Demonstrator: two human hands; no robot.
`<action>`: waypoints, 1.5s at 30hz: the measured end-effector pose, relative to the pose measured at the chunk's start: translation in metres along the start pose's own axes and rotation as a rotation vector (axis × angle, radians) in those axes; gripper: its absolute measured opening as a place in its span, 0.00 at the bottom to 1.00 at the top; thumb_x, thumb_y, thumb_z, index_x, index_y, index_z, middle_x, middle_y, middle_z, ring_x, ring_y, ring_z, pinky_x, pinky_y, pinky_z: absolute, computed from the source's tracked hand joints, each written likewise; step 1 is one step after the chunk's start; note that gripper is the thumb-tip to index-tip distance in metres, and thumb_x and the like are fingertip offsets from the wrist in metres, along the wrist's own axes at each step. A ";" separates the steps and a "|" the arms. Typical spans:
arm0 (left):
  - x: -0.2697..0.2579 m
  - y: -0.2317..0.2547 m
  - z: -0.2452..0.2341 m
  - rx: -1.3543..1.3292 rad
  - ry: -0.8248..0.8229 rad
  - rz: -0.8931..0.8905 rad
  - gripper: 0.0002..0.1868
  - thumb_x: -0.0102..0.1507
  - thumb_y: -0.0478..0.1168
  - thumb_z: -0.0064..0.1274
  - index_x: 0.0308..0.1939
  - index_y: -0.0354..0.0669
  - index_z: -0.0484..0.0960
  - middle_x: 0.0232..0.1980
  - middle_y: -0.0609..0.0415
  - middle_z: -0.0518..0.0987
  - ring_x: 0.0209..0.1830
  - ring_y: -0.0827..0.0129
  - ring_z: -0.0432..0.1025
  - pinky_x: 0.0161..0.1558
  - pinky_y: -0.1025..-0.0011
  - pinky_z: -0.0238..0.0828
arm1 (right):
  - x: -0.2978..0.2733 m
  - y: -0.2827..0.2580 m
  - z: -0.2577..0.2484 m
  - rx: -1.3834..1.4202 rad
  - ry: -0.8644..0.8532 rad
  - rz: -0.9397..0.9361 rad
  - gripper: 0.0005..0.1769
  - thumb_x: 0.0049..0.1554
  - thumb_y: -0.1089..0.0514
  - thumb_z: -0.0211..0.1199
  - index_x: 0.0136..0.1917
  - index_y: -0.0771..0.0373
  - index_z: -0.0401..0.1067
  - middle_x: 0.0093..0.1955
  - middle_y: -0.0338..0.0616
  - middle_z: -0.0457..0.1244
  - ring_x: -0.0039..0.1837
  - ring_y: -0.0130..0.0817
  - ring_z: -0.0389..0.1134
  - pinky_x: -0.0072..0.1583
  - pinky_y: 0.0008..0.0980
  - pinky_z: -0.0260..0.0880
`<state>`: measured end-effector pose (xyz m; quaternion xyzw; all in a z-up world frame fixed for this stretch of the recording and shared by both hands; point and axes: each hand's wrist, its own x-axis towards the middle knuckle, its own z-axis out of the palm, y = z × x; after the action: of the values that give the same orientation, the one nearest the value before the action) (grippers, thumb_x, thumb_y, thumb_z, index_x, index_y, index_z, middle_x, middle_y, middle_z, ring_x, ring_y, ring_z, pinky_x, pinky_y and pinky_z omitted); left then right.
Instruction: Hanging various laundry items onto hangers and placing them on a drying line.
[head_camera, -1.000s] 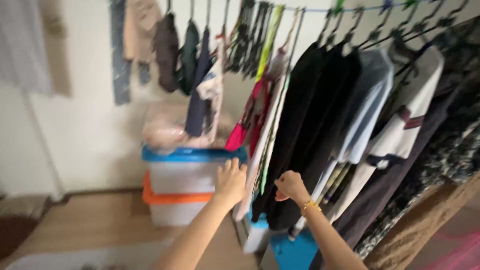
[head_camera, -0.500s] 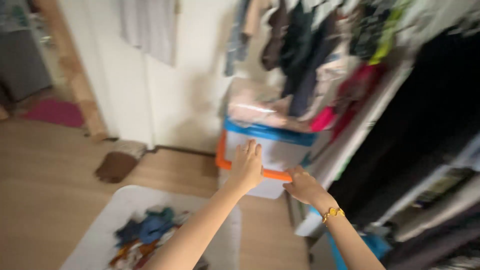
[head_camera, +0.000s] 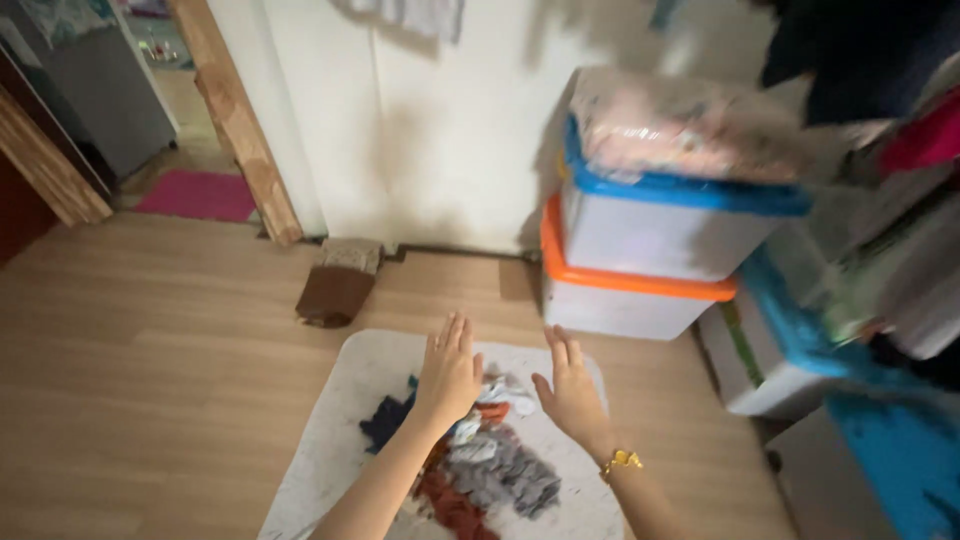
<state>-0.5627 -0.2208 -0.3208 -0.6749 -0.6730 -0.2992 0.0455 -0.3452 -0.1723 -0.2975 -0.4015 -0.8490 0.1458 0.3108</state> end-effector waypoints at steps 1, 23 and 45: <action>-0.015 -0.013 0.011 -0.002 -0.032 -0.033 0.35 0.66 0.43 0.48 0.73 0.27 0.58 0.78 0.37 0.56 0.80 0.48 0.49 0.72 0.46 0.47 | -0.009 0.007 0.026 0.028 -0.011 0.021 0.45 0.52 0.61 0.67 0.77 0.65 0.50 0.76 0.62 0.50 0.74 0.63 0.54 0.70 0.48 0.61; -0.327 -0.260 0.465 -0.315 -0.691 -0.424 0.31 0.73 0.49 0.40 0.74 0.33 0.58 0.82 0.46 0.46 0.83 0.52 0.39 0.77 0.59 0.44 | -0.262 0.368 0.569 -0.203 -0.322 0.282 0.25 0.49 0.60 0.65 0.61 0.59 0.67 0.69 0.57 0.54 0.67 0.60 0.57 0.67 0.50 0.62; -0.322 -0.331 0.516 -0.260 -0.733 -0.396 0.19 0.68 0.50 0.51 0.57 0.42 0.81 0.80 0.46 0.54 0.84 0.51 0.41 0.76 0.51 0.51 | -0.208 0.455 0.688 -0.573 -0.296 0.278 0.25 0.52 0.56 0.68 0.62 0.52 0.66 0.70 0.59 0.54 0.67 0.58 0.60 0.59 0.46 0.74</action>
<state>-0.6684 -0.2353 -1.0045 -0.5946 -0.7177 -0.1250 -0.3402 -0.4192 -0.0423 -1.1355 -0.5588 -0.8285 -0.0008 0.0361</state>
